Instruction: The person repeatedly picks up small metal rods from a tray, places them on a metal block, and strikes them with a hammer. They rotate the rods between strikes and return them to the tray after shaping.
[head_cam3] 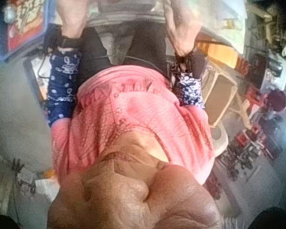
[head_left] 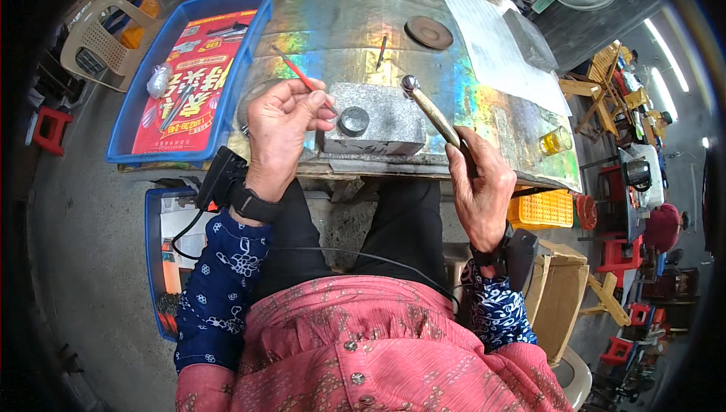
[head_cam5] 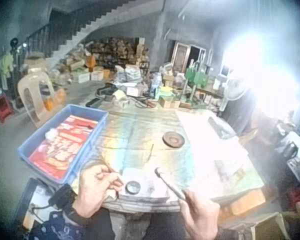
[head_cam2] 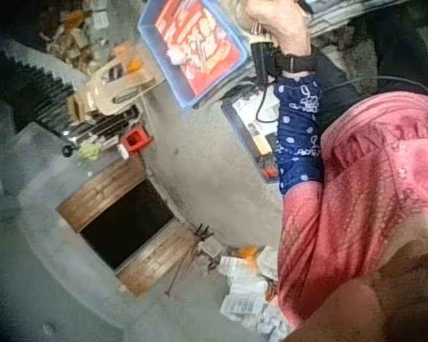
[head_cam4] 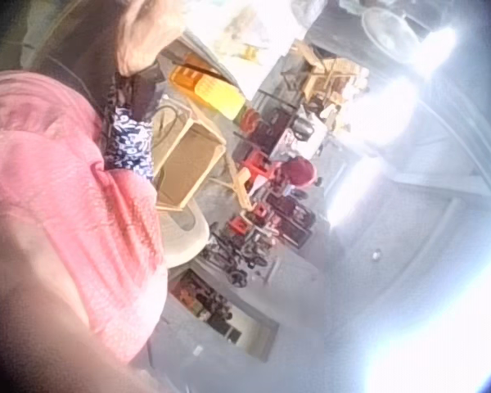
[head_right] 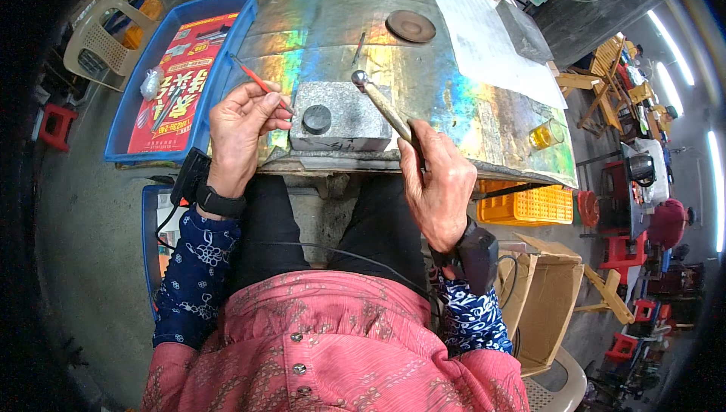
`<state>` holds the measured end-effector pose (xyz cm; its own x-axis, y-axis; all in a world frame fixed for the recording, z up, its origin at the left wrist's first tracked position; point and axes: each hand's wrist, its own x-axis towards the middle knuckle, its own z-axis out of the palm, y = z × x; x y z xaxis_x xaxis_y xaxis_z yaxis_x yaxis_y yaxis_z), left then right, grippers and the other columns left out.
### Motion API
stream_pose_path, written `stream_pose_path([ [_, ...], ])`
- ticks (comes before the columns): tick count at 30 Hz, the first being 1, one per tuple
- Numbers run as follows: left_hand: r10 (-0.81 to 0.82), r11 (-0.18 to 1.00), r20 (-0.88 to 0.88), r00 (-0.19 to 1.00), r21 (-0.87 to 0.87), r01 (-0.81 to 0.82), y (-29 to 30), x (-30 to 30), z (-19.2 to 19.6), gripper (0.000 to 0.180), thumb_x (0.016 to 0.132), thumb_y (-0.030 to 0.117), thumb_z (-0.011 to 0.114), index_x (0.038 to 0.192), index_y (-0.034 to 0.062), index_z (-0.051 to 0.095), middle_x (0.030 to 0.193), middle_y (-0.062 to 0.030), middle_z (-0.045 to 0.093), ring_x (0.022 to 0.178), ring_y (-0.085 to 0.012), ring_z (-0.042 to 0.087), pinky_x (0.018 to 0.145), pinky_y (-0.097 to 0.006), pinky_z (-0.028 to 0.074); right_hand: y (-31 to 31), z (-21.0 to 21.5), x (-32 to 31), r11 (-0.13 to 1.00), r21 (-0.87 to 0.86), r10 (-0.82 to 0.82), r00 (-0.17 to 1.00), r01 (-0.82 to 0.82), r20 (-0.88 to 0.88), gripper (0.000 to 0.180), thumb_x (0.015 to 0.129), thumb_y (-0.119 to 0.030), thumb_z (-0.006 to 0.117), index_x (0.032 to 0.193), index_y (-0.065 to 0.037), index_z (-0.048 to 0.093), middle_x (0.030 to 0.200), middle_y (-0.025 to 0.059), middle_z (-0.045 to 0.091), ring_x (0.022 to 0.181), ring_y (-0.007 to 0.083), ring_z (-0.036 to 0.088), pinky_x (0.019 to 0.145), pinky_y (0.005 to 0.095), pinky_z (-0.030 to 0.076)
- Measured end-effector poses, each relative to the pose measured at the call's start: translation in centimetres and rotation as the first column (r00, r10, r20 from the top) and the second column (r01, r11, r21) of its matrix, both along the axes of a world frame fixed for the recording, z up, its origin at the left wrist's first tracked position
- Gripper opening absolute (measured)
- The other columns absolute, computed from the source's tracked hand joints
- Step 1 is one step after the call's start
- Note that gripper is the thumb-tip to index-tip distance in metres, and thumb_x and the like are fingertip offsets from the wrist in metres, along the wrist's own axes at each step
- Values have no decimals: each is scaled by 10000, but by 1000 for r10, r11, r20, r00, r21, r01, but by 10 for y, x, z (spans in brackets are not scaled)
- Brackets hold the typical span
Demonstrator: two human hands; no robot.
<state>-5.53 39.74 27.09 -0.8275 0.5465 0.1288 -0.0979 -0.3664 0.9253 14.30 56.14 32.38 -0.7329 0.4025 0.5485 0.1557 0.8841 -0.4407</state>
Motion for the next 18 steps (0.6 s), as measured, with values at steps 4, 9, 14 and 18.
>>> stream_pose_path([
  [4,11,1000,72,997,-3,-11,-15,-4,-2,195,930,79,616,1086,-36,590,888,-127,679,744,-154,676,639,-246,582,6,-21,-6,990,125,-73,996,67,43,256,856,-54,657,1111,-41,630,834,156,603,710,308,601,640,378,481],
  [9,71,993,-18,997,-98,-73,-38,-13,-11,190,912,37,616,1089,-30,598,848,-101,677,712,-134,657,618,-232,562,8,-48,-13,975,190,-133,989,118,66,379,807,-1,653,1175,-79,605,905,156,581,818,345,591,688,412,483],
  [14,77,843,-353,933,-476,-250,-61,-29,-21,174,898,33,615,1065,-14,622,800,-100,679,664,-138,642,560,-237,495,9,-71,-21,958,262,-128,991,117,24,478,738,26,628,1202,-82,588,900,149,531,801,331,576,669,419,483],
  [18,-122,644,-866,486,-441,-625,-67,-31,-29,238,822,38,625,1059,17,625,837,-173,637,751,-350,635,649,-403,497,8,-79,-22,972,204,-136,985,113,104,530,751,20,622,1261,-92,531,950,154,525,822,350,583,679,438,494],
])
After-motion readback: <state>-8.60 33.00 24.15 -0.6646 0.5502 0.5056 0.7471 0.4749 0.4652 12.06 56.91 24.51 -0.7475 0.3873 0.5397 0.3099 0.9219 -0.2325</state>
